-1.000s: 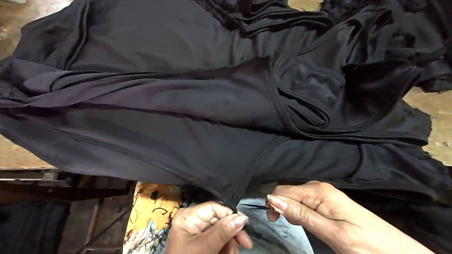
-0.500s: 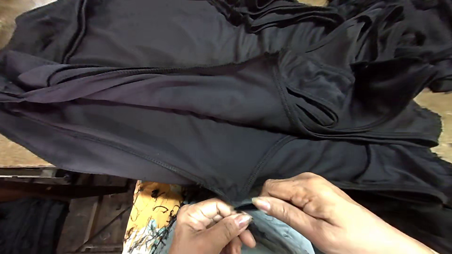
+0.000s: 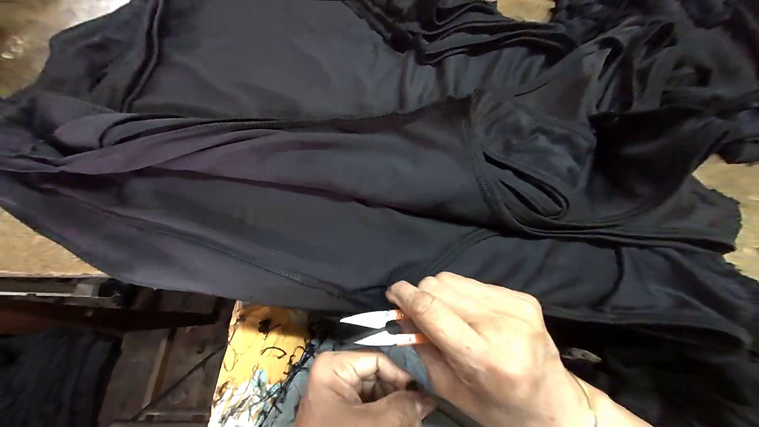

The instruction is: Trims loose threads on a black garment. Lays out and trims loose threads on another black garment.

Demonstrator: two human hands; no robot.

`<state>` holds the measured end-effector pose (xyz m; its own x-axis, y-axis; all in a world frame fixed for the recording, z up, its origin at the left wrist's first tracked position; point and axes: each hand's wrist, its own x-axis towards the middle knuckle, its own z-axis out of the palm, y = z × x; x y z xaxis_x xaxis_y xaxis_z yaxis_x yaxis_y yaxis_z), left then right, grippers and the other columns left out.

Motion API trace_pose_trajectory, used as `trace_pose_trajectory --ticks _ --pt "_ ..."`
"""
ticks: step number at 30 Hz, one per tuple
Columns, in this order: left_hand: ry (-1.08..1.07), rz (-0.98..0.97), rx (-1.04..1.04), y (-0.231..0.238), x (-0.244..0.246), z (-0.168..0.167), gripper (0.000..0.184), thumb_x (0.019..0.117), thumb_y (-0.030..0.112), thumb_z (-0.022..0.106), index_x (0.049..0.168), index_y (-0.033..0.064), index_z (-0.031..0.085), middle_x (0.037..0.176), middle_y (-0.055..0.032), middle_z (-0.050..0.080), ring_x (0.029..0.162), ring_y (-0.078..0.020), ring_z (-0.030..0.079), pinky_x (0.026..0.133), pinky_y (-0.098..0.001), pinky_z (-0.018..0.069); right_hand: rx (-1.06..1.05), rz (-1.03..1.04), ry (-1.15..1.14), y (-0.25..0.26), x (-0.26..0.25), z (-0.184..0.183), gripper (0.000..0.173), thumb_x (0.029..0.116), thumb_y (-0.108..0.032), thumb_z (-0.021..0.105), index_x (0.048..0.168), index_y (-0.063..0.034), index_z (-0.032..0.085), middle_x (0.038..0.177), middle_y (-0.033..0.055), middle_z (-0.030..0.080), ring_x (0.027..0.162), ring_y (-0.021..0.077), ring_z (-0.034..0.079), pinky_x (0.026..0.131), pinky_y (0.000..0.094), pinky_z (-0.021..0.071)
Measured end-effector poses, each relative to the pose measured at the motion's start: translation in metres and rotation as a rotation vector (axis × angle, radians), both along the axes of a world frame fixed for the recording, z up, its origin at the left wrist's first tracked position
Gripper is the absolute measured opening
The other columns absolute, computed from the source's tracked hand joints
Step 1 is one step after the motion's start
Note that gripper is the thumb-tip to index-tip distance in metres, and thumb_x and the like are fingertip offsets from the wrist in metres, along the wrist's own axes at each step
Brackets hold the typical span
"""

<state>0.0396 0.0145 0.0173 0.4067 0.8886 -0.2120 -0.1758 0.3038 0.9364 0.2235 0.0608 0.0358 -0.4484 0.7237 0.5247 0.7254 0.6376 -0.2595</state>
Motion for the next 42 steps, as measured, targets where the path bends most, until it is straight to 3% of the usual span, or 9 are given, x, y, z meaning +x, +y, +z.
trace_pose_trajectory --ticks 5,9,11,14,18,22,26,35,42 --pt "0.074 0.044 -0.029 0.001 -0.007 0.000 0.022 0.0866 -0.006 0.073 0.108 -0.0017 0.069 0.096 -0.0069 0.074 0.067 -0.0099 0.069 0.052 -0.0247 0.0575 -0.309 0.138 0.322 0.026 0.016 0.042 0.013 0.0911 -0.010 0.063 0.099 -0.0081 0.073 0.077 -0.0077 0.066 0.066 -0.0038 0.059 0.056 0.0122 0.0501" --pt "0.013 0.194 -0.130 0.006 -0.010 0.001 0.026 0.0927 -0.004 0.066 0.118 -0.0037 0.067 0.106 -0.0117 0.072 0.076 -0.0163 0.071 0.054 -0.0292 0.0592 -0.124 -0.133 0.281 0.083 0.039 0.078 0.010 0.0973 -0.021 0.065 0.096 -0.0127 0.071 0.077 -0.0113 0.060 0.062 -0.0067 0.050 0.054 0.0138 0.0410" --pt "0.023 0.288 -0.214 0.010 -0.009 0.004 0.025 0.0925 -0.004 0.065 0.117 -0.0052 0.065 0.106 -0.0137 0.072 0.077 -0.0184 0.071 0.055 -0.0309 0.0598 -0.026 -0.303 0.168 0.119 0.041 0.069 0.015 0.0983 -0.023 0.062 0.092 -0.0117 0.068 0.076 -0.0057 0.060 0.065 -0.0003 0.051 0.060 0.0218 0.0420" --pt "0.113 0.428 -0.299 0.014 -0.007 -0.002 0.028 0.0861 -0.003 0.071 0.111 -0.0057 0.060 0.103 -0.0147 0.072 0.082 -0.0225 0.074 0.061 -0.0351 0.0638 -0.165 -0.432 -0.006 0.146 0.034 0.040 0.020 0.0967 -0.021 0.058 0.095 -0.0039 0.067 0.080 0.0145 0.065 0.077 0.0321 0.065 0.065 0.0538 0.0480" --pt "-0.102 0.437 -0.306 0.012 -0.011 -0.022 0.063 0.0782 -0.002 0.080 0.131 -0.0050 0.047 0.122 -0.0199 0.066 0.112 -0.0318 0.069 0.091 -0.0472 0.0632 0.038 -0.404 -0.002 0.131 0.029 0.035 0.020 0.0967 -0.021 0.061 0.107 -0.0039 0.066 0.080 0.0134 0.067 0.071 0.0310 0.065 0.060 0.0498 0.0470" --pt "-0.329 0.376 -0.379 0.011 -0.007 -0.014 0.014 0.0905 -0.005 0.070 0.104 -0.0079 0.067 0.104 -0.0220 0.074 0.092 -0.0323 0.076 0.084 -0.0532 0.0639 0.133 -0.200 0.078 0.070 0.023 0.050 0.019 0.0976 -0.014 0.062 0.110 0.0002 0.065 0.081 0.0089 0.066 0.066 0.0150 0.060 0.055 0.0319 0.0459" --pt "-0.435 0.192 -0.466 0.002 -0.011 -0.001 0.016 0.0930 -0.005 0.067 0.109 -0.0052 0.067 0.104 -0.0231 0.075 0.088 -0.0355 0.077 0.073 -0.0526 0.0653 -0.269 0.085 0.330 0.013 0.020 0.031 0.010 0.0923 -0.012 0.062 0.098 -0.0085 0.070 0.077 -0.0084 0.062 0.064 -0.0039 0.055 0.054 0.0122 0.0463" --pt "-0.286 0.076 -0.463 -0.009 -0.012 0.001 0.011 0.0914 -0.005 0.070 0.101 -0.0017 0.073 0.090 -0.0133 0.077 0.073 -0.0211 0.075 0.066 -0.0392 0.0657 -0.923 0.059 0.586 -0.052 0.030 0.011 0.015 0.1010 -0.015 0.064 0.102 -0.0012 0.071 0.077 0.0011 0.065 0.064 -0.0005 0.055 0.056 0.0155 0.0444" --pt "-0.102 0.064 -0.125 -0.027 -0.025 -0.006 0.018 0.0995 0.006 0.063 0.087 0.0031 0.075 0.074 -0.0027 0.073 0.063 -0.0111 0.069 0.063 -0.0298 0.0609 -1.200 0.068 0.692 -0.079 0.039 0.010 0.044 0.1130 -0.026 0.037 0.105 0.0011 0.070 0.071 -0.0063 0.052 0.058 -0.0028 0.041 0.052 0.0168 0.0348"
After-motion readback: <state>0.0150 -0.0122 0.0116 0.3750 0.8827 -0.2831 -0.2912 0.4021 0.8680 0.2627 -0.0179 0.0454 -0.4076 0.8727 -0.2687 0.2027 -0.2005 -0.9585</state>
